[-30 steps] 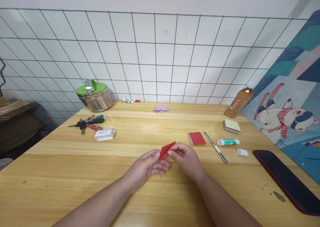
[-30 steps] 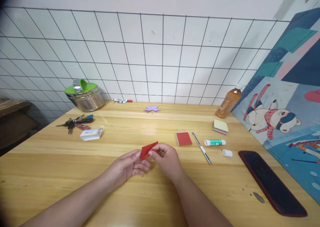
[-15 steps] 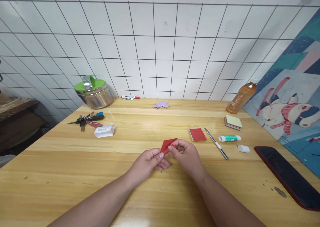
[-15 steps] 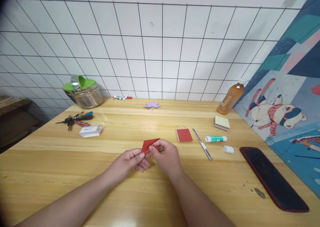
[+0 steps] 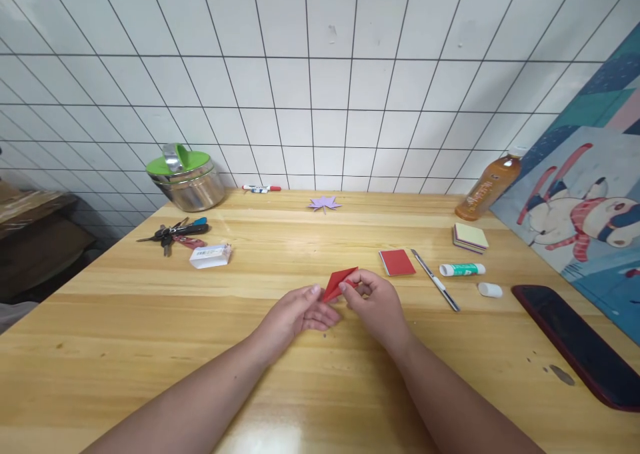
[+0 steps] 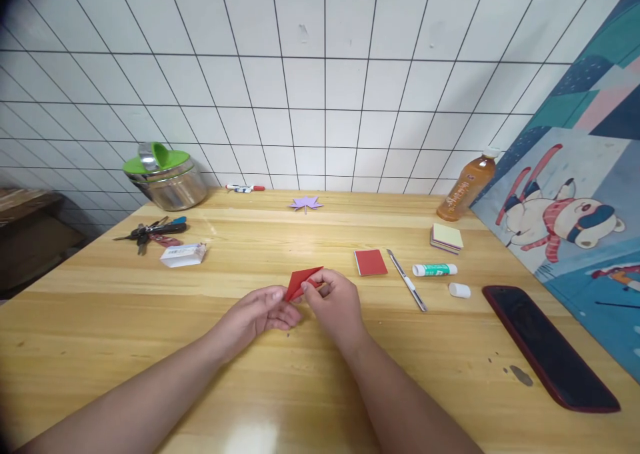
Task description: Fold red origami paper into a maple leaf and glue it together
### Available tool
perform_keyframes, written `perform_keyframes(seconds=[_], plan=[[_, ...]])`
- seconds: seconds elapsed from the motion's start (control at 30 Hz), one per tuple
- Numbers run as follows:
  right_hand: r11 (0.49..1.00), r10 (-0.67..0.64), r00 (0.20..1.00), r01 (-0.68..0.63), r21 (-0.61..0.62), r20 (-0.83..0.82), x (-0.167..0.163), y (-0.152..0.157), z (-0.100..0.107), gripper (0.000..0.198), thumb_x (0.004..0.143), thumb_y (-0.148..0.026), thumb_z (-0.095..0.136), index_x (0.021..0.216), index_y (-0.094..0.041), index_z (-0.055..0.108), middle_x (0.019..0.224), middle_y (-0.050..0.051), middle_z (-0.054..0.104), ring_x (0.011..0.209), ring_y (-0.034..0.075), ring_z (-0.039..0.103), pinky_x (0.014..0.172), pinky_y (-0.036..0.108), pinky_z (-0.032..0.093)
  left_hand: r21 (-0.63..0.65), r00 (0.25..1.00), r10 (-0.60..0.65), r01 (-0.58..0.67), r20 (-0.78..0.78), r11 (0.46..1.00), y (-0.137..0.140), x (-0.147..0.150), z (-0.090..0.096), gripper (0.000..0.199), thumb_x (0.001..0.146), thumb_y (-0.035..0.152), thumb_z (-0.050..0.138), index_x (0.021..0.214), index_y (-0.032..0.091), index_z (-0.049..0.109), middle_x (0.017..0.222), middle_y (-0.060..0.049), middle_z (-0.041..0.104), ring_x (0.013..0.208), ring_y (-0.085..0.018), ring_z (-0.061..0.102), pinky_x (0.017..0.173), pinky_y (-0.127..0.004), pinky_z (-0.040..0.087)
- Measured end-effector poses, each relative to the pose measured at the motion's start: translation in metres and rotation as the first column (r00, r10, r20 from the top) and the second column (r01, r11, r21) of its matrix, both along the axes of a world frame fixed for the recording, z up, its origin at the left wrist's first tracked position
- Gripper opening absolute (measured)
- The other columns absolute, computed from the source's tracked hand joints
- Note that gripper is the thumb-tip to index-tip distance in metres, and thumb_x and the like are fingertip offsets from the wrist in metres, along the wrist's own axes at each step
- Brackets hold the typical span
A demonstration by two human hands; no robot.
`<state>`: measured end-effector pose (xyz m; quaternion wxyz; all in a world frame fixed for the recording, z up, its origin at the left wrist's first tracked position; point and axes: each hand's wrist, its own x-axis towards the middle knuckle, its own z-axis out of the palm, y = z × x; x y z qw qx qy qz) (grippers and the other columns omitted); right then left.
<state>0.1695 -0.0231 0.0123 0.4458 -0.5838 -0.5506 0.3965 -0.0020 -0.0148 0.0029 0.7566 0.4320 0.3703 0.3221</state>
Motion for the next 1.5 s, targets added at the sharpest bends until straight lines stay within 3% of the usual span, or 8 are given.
perform_keyframes(seconds=[0.1, 0.27, 0.5, 0.7, 0.83, 0.93, 1.23, 1.5], plan=[[1.0, -0.008, 1.0, 0.009, -0.017, 0.017, 0.0, 0.0, 0.0, 0.016, 0.074, -0.035, 0.059, 0.07, -0.02, 0.061, 0.051, -0.004, 0.053, 0.045, 0.01, 0.045, 0.045, 0.02, 0.033, 0.096, 0.995, -0.01, 0.02, -0.103, 0.995, -0.001, 0.002, 0.0, 0.038, 0.073, 0.045, 0.069, 0.092, 0.013, 0.064, 0.079, -0.008, 0.071, 0.071, -0.016, 0.063, 0.069, -0.027, 0.047], [1.0, -0.006, 1.0, 0.006, -0.025, -0.017, -0.001, -0.002, 0.0, 0.016, 0.073, -0.035, 0.06, 0.07, -0.02, 0.06, 0.048, -0.005, 0.049, 0.044, 0.01, 0.043, 0.044, 0.02, 0.032, 0.203, 0.971, 0.048, 0.001, -0.233, 0.979, -0.005, 0.009, 0.0, 0.037, 0.074, 0.049, 0.066, 0.079, 0.013, 0.064, 0.069, -0.005, 0.069, 0.062, -0.014, 0.061, 0.063, -0.026, 0.047], [0.999, -0.034, 0.999, 0.034, -0.013, -0.007, -0.001, -0.002, 0.0, 0.018, 0.074, -0.037, 0.06, 0.069, -0.02, 0.059, 0.05, -0.004, 0.052, 0.046, 0.01, 0.046, 0.046, 0.021, 0.035, 0.064, 0.99, 0.031, -0.022, -0.14, 0.998, -0.003, 0.006, 0.001, 0.04, 0.073, 0.05, 0.066, 0.083, 0.012, 0.067, 0.072, -0.008, 0.071, 0.066, -0.016, 0.064, 0.066, -0.027, 0.048], [0.999, -0.039, 0.999, 0.039, -0.037, -0.014, 0.002, 0.0, 0.002, 0.02, 0.075, -0.039, 0.058, 0.071, -0.02, 0.059, 0.048, -0.004, 0.052, 0.046, 0.012, 0.05, 0.049, 0.022, 0.038, -0.112, 0.999, 0.047, -0.044, 0.021, 0.993, 0.001, -0.002, 0.005, 0.055, 0.077, 0.065, 0.049, 0.089, 0.014, 0.063, 0.075, -0.011, 0.073, 0.071, -0.02, 0.067, 0.069, -0.031, 0.048], [0.998, -0.03, 1.0, 0.03, -0.047, 0.011, 0.002, 0.0, 0.002, 0.02, 0.075, -0.04, 0.058, 0.072, -0.02, 0.06, 0.047, -0.005, 0.05, 0.046, 0.012, 0.051, 0.049, 0.022, 0.038, 0.043, 0.998, 0.007, -0.004, -0.07, 0.999, -0.002, 0.002, 0.006, 0.039, 0.071, 0.048, 0.069, 0.088, 0.014, 0.063, 0.079, -0.008, 0.072, 0.072, -0.017, 0.064, 0.071, -0.028, 0.047], [0.999, -0.031, 0.999, 0.033, -0.039, 0.032, 0.0, 0.0, 0.001, 0.02, 0.074, -0.039, 0.059, 0.071, -0.02, 0.06, 0.048, -0.005, 0.049, 0.046, 0.012, 0.049, 0.047, 0.021, 0.036, 0.149, 0.984, 0.023, 0.003, -0.175, 0.989, -0.005, 0.007, 0.005, 0.034, 0.07, 0.045, 0.071, 0.082, 0.013, 0.065, 0.072, -0.006, 0.07, 0.066, -0.014, 0.062, 0.066, -0.026, 0.046], [0.999, -0.038, 0.999, 0.038, 0.019, 0.0, -0.002, -0.004, -0.003, 0.019, 0.075, -0.038, 0.059, 0.068, -0.02, 0.06, 0.052, -0.004, 0.052, 0.045, 0.01, 0.043, 0.046, 0.021, 0.035, 0.043, 0.985, 0.085, -0.08, -0.148, 0.996, -0.003, 0.007, 0.005, 0.031, 0.068, 0.043, 0.072, 0.076, 0.013, 0.068, 0.067, -0.006, 0.07, 0.063, -0.015, 0.062, 0.065, -0.027, 0.046], [0.99, 0.074, 0.997, -0.073, 0.12, -0.007, -0.004, -0.005, -0.002, 0.013, 0.075, -0.029, 0.06, 0.068, -0.018, 0.06, 0.065, 0.0, 0.061, 0.055, 0.011, 0.052, 0.051, 0.021, 0.041, 0.119, 0.992, 0.048, -0.034, -0.116, 0.992, -0.006, 0.007, 0.007, 0.035, 0.073, 0.043, 0.069, 0.09, 0.013, 0.066, 0.075, -0.007, 0.069, 0.068, -0.016, 0.062, 0.065, -0.027, 0.047]])
